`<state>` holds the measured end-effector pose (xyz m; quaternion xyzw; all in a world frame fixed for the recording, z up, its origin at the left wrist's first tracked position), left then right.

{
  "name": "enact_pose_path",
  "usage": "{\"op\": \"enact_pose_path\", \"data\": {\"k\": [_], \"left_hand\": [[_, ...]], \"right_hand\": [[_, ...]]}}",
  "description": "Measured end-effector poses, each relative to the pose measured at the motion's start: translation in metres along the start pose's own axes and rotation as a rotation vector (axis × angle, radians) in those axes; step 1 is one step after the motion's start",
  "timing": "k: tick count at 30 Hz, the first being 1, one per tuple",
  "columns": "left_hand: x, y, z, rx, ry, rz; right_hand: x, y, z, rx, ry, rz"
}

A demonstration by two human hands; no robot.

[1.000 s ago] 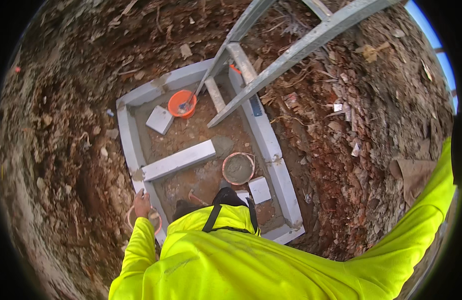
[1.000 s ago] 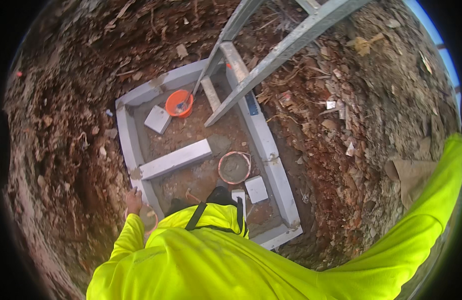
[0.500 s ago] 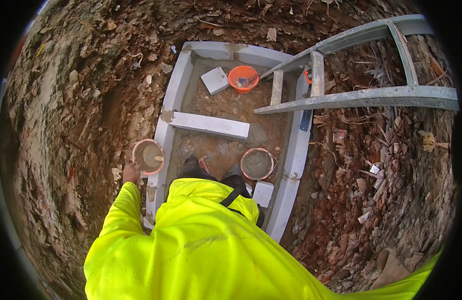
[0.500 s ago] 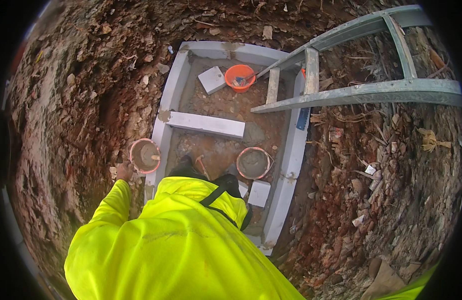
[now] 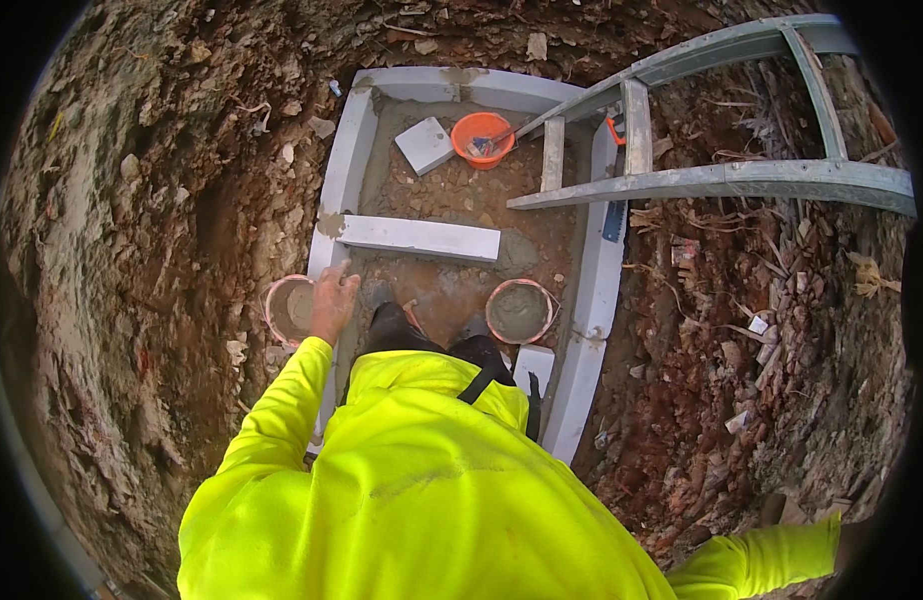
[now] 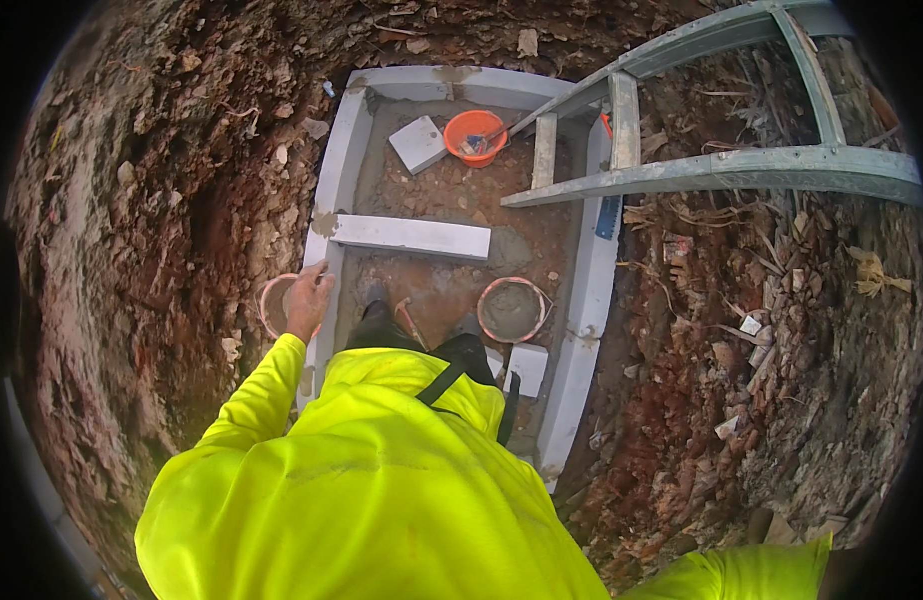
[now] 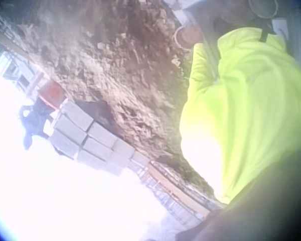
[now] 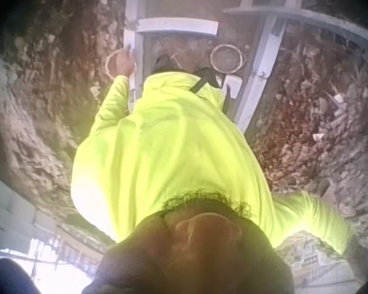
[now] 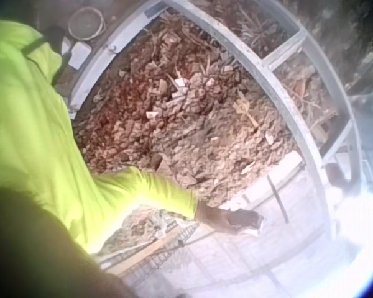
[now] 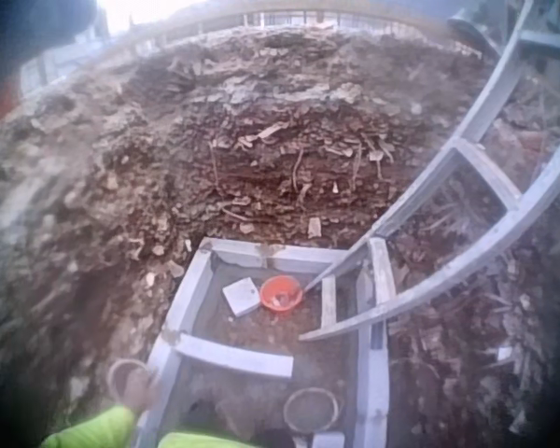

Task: The person spreads wet cement into a dug-out trench using a trowel and a bucket. They place white rectangular paving stones into the trench, adjusting their position by hand and tapping them with a hammer. The person uses a measuring tape to check the alignment of the stones and continues to fill gaps with cement.

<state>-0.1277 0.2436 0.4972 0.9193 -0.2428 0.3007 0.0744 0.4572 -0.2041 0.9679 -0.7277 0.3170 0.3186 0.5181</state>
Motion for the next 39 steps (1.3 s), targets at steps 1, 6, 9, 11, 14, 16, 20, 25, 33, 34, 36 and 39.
{"op": "enact_pose_path", "data": {"k": [1, 6, 9, 11, 14, 16, 20, 25, 33, 34, 36, 39], "left_hand": [[0.048, -0.018, 0.018, -0.036, 0.139, 0.071], [0.251, -0.039, 0.062, -0.416, 1.025, 0.31], [0.264, -0.024, 0.073, -0.627, 1.424, 0.165], [0.24, -0.017, 0.075, -0.654, 1.595, -0.062], [0.181, -0.019, 0.071, -0.6, 1.654, -0.289], [0.136, -0.037, 0.054, -0.439, 1.22, -0.048], [0.081, -0.073, 0.002, -0.37, 0.794, 0.229], [-0.021, -0.093, -0.018, -0.341, 0.67, 0.063], [-0.217, -0.043, 0.047, -0.183, 0.415, -0.355], [-0.229, -0.046, 0.054, -0.125, 0.413, -0.372], [-0.254, -0.053, 0.082, -0.083, 0.427, -0.442], [-0.274, -0.082, 0.123, -0.057, 0.446, -0.586]], "right_hand": [[0.006, 0.027, 0.037, -0.145, -0.214, 0.091], [0.098, 0.253, 0.277, -0.603, -0.845, 0.893], [0.099, 0.386, 0.38, -0.711, -1.182, 1.318], [0.093, 0.423, 0.414, -0.603, -1.124, 1.402], [0.092, 0.43, 0.444, -0.876, -0.459, 1.094], [0.087, 0.426, 0.465, -0.934, -0.061, 0.734], [0.078, 0.454, 0.537, -0.903, -0.185, 0.829], [0.078, 0.518, 0.639, -0.937, -0.38, 1.258], [0.202, 0.465, 0.84, -0.859, -0.643, 1.323], [0.218, 0.47, 0.855, -0.888, -0.524, 1.32], [0.237, 0.5, 0.882, -1.018, -0.382, 1.279], [0.257, 0.588, 0.894, -1.311, -0.206, 1.033]]}}
Point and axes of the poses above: each hand's wrist, its own y-axis away from the middle knuckle, its own z-axis out of the palm, x = y × z, the point moved 10 cm from there along -y, towards the middle knuckle, and after that the axes turned 8 degrees about z, right-handed, at the moved point
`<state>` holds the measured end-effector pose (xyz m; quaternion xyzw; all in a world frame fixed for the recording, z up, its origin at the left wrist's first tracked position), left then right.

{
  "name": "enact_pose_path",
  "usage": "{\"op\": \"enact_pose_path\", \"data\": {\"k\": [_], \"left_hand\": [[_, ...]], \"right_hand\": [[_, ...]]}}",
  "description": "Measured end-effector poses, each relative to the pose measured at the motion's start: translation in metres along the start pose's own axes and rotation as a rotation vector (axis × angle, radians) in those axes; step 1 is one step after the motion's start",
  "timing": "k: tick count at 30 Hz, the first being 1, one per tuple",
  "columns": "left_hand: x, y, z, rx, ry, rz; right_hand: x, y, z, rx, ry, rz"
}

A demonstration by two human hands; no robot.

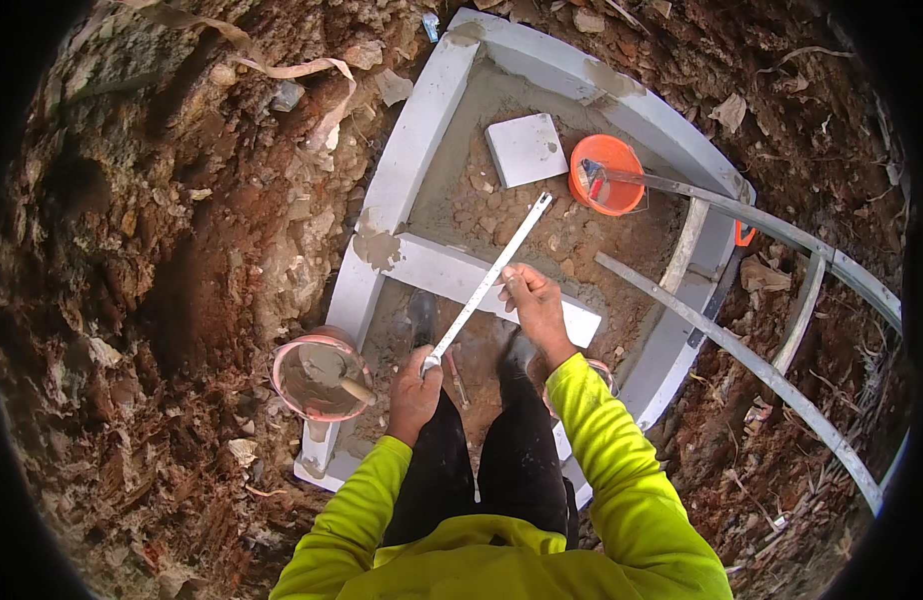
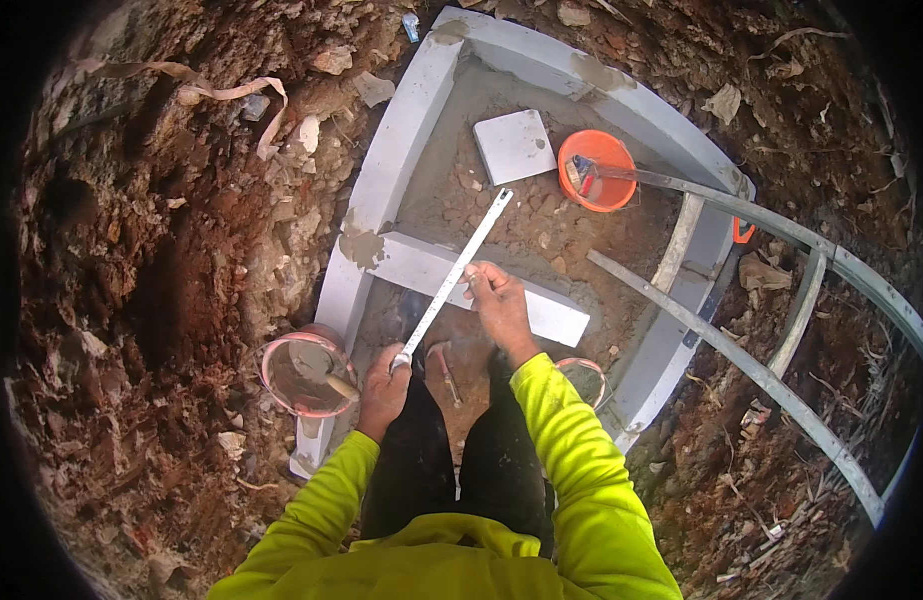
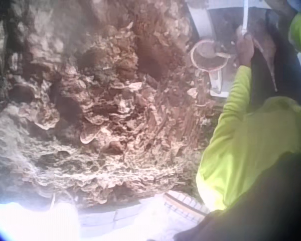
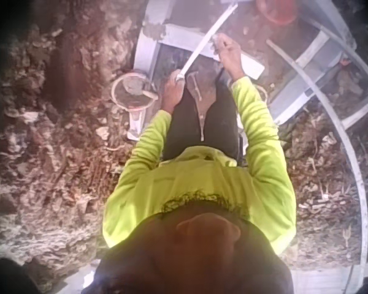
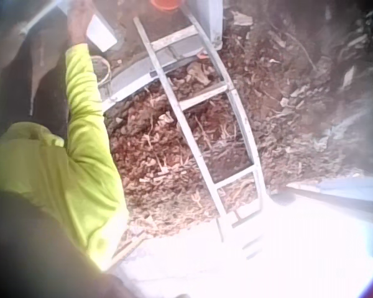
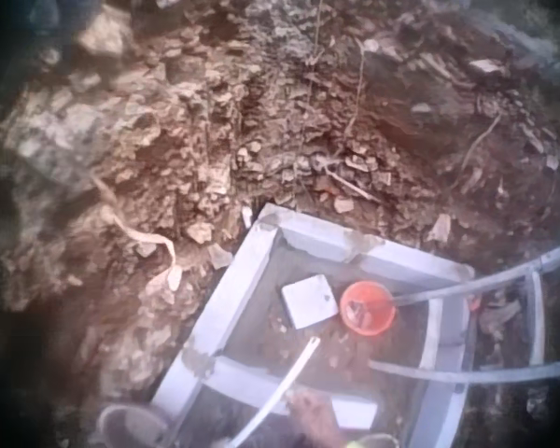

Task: The person spreads wet cement into a dug-out trench using a trowel and a bucket. They place white rectangular paving stones into the trench, adjusting their position by hand and tapping them with a hammer. The person uses a measuring tape to check the alignment of the stones and continues to fill gaps with cement.

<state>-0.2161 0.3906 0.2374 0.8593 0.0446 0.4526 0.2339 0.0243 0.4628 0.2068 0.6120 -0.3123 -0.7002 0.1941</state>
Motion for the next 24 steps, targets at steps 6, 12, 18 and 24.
{"op": "enact_pose_path", "data": {"k": [6, 12, 18, 24], "left_hand": [[-0.041, -0.051, 0.037, 0.07, 0.094, 0.006], [-0.154, -0.059, 0.044, 0.109, -0.05, -0.058], [-0.18, -0.127, 0.067, 0.02, 0.115, -0.151], [-0.192, -0.128, 0.045, 0.026, -0.112, -0.076]], "right_hand": [[0.055, -0.108, 0.024, 0.129, 0.072, -0.105], [0.001, -0.241, 0.006, 0.224, 0.131, -0.026], [0.087, -0.271, 0.047, 0.133, 0.223, -0.042], [0.058, -0.354, 0.042, 0.133, 0.33, -0.034]]}}
Point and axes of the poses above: each hand's wrist, its own y-axis away from the middle knuckle, its own z-axis out of the palm, x = y × z, the point moved 10 cm from there along -y, towards the middle knuckle, and after that the axes turned 8 degrees about z, right-handed, at the moved point
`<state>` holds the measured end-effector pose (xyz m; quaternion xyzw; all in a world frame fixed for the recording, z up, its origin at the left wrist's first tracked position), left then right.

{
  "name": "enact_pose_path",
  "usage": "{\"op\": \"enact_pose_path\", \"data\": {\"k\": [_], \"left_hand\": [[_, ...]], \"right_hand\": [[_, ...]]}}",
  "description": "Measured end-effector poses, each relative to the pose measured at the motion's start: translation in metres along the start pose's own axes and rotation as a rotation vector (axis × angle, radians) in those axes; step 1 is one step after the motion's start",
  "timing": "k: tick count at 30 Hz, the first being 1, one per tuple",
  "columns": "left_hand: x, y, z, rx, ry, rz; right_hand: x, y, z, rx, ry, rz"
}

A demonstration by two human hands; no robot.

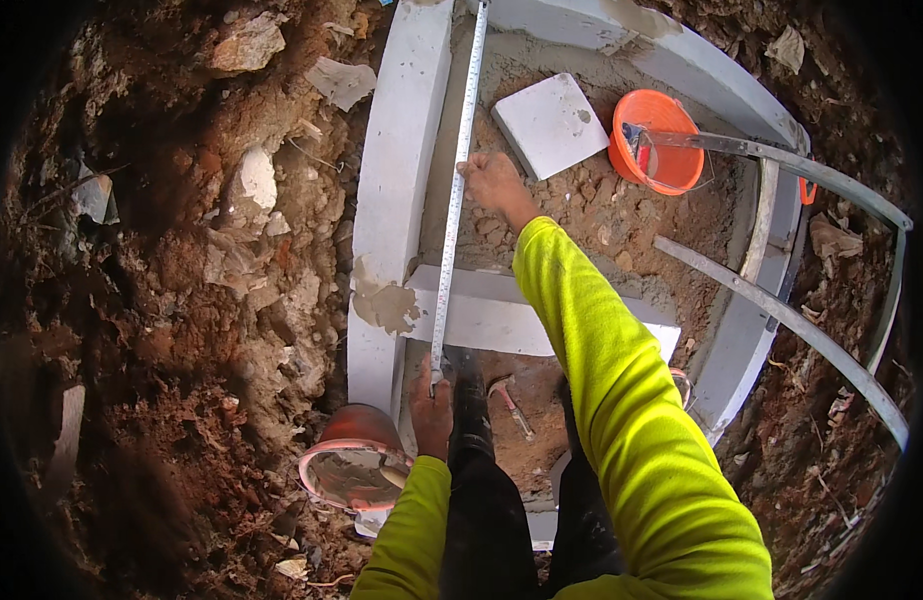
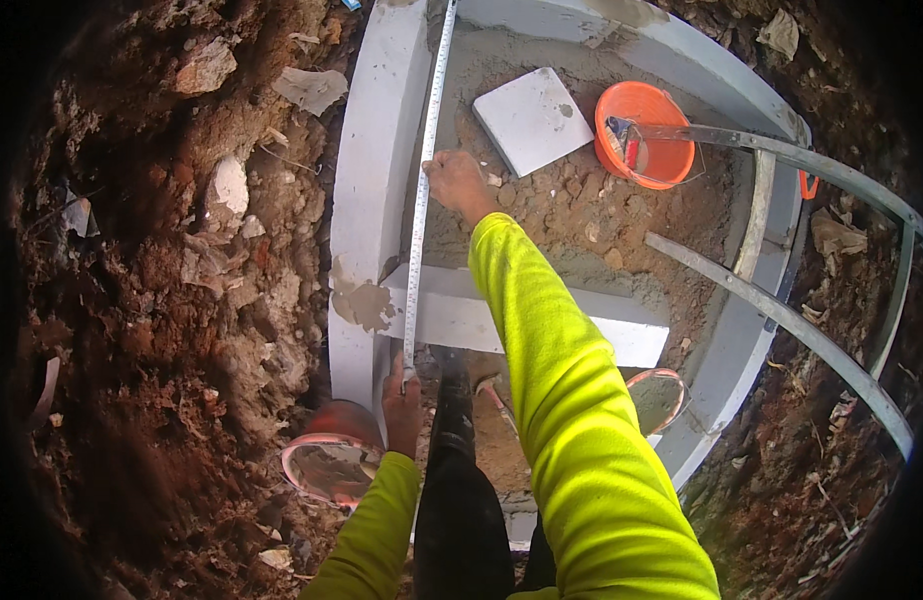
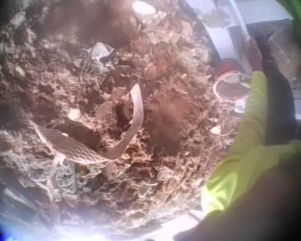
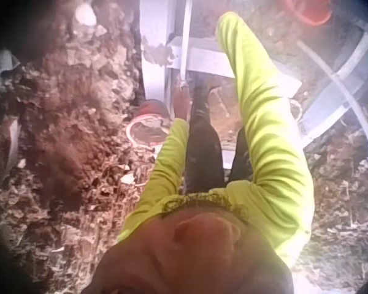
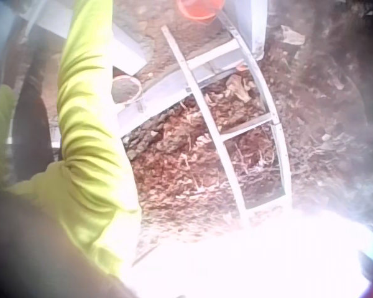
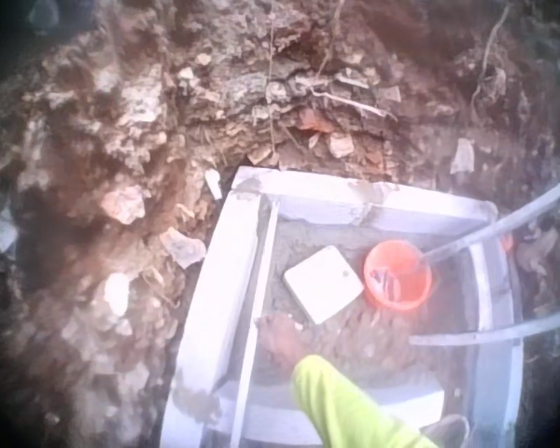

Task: The person spreads wet cement into a dug-out trench using a trowel and a bucket. They place white rectangular paving stones into the trench, adjusting their position by hand and tapping them with a hammer. The person uses a measuring tape to check the alignment of the stones and continues to fill gaps with cement.

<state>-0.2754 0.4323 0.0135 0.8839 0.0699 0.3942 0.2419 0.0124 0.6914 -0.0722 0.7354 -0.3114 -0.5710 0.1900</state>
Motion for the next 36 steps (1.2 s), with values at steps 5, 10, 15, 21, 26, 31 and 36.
{"op": "enact_pose_path", "data": {"k": [5, 10, 15, 21, 26, 31, 36], "left_hand": [[0.018, -0.032, -0.003, 0.068, 0.144, 0.063], [0.018, -0.06, 0.003, 0.075, 0.245, 0.047], [0.017, -0.069, 0.011, 0.015, 0.155, 0.029], [0.012, -0.076, 0.009, 0.063, 0.202, 0.016], [0.01, -0.079, 0.014, 0.059, 0.255, -0.034], [0.013, -0.083, 0.011, 0.131, 0.254, 0.027], [0.014, -0.086, 0.01, 0.179, 0.123, 0.118]], "right_hand": [[-0.004, -0.03, 0.008, 0.125, -0.052, -0.039], [0.002, -0.023, 0.031, 0.099, -0.03, -0.049], [0.016, -0.031, 0.024, 0.126, -0.084, -0.029], [-0.003, -0.031, 0.019, 0.033, -0.017, -0.017], [0.017, -0.032, 0.026, -0.058, -0.173, 0.098], [0.02, -0.016, 0.04, -0.136, -0.175, 0.175], [0.026, -0.008, 0.051, -0.178, -0.173, 0.226]]}}
Point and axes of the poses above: each hand's wrist, its own y-axis away from the middle knuckle, its own z-axis out of the palm, x = y × z, the point moved 10 cm from there along -y, towards the middle knuckle, and after that the axes turned 8 degrees about z, right-handed, at the moved point
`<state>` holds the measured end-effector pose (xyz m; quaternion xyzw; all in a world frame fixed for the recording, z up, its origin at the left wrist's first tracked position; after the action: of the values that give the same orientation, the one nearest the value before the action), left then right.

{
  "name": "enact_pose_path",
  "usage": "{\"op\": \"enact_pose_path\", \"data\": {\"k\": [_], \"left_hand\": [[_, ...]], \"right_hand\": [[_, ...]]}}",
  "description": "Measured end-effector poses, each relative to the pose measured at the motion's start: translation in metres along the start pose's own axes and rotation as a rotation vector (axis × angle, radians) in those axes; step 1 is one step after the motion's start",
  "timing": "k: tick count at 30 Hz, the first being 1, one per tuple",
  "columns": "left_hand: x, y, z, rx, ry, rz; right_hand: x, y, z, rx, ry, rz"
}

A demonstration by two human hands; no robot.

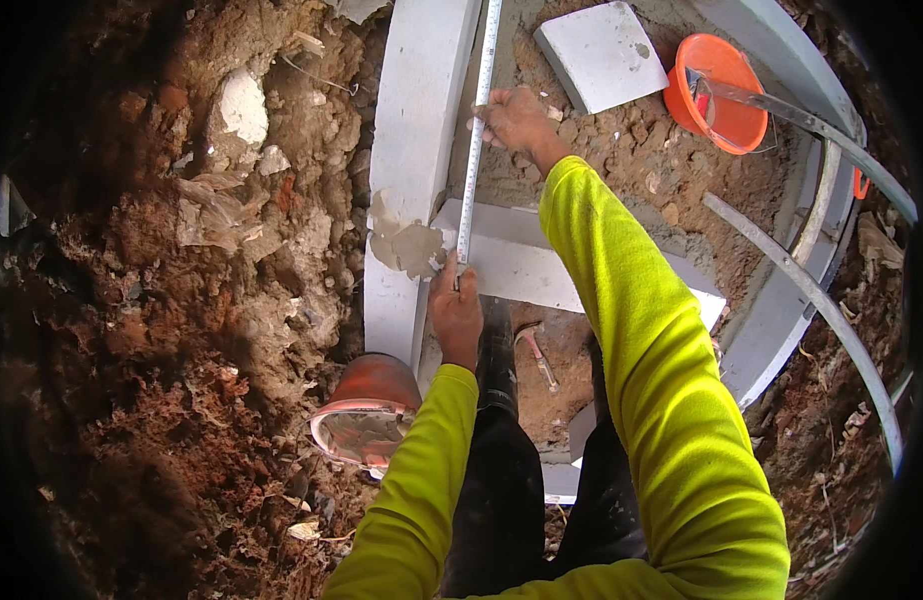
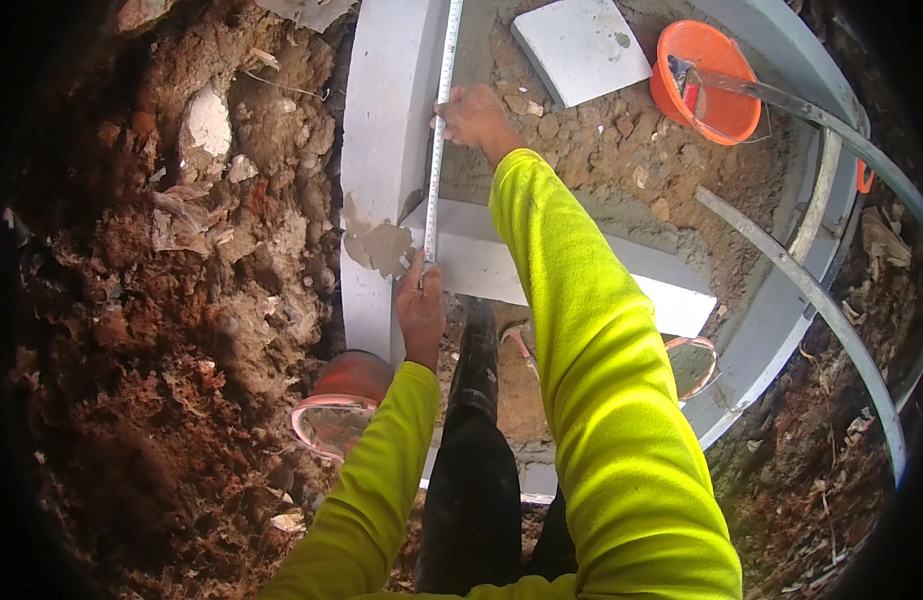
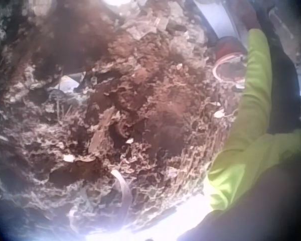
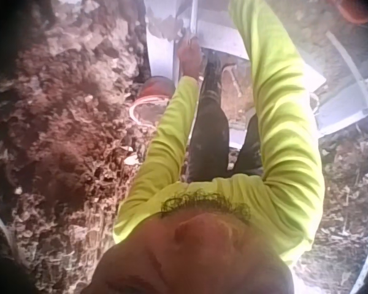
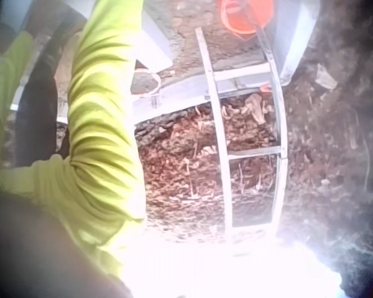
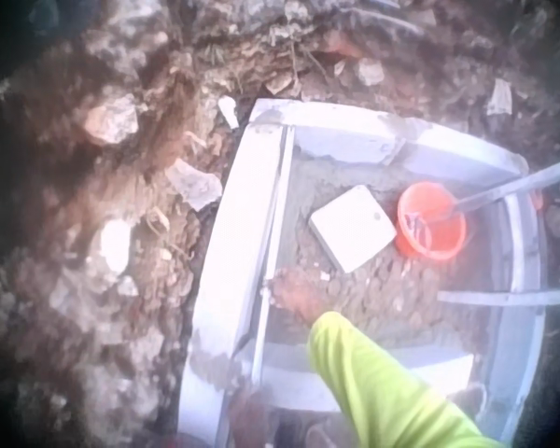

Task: The person spreads wet cement into a dug-out trench using a trowel and a bucket. They place white rectangular paving stones into the trench, adjusting their position by hand and tapping them with a hammer. The person uses a measuring tape to check the alignment of the stones and continues to fill gaps with cement.

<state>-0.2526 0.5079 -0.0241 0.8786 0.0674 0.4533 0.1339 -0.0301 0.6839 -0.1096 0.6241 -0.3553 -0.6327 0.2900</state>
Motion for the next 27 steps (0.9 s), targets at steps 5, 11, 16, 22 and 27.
{"op": "enact_pose_path", "data": {"k": [5, 11, 16, 22, 27], "left_hand": [[-0.002, 0.003, 0.009, -0.043, -0.147, 0.026], [0.011, 0.011, 0.006, -0.123, -0.323, 0.075], [-0.001, 0.021, 0.01, -0.197, -0.455, 0.008], [-0.009, 0.015, 0.01, -0.316, -0.481, -0.179], [-0.009, 0.012, 0.007, -0.313, -0.386, -0.148]], "right_hand": [[0.004, -0.008, -0.003, 0.013, 0.032, -0.067], [0.008, -0.012, 0.001, -0.012, -0.042, -0.064], [0.01, -0.019, -0.003, 0.044, -0.006, -0.093], [0.007, -0.01, -0.001, 0.027, -0.071, -0.075], [0.005, -0.012, 0.0, 0.022, -0.046, -0.048]]}}
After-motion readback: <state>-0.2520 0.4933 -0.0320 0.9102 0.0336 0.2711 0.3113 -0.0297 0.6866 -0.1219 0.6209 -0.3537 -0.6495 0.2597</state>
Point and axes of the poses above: each hand's wrist, its own y-axis away from the middle knuckle, its own z-axis out of the palm, x = y × z, the point moved 10 cm from there along -y, towards the middle knuckle, and after that the axes turned 8 degrees about z, right-handed, at the moved point
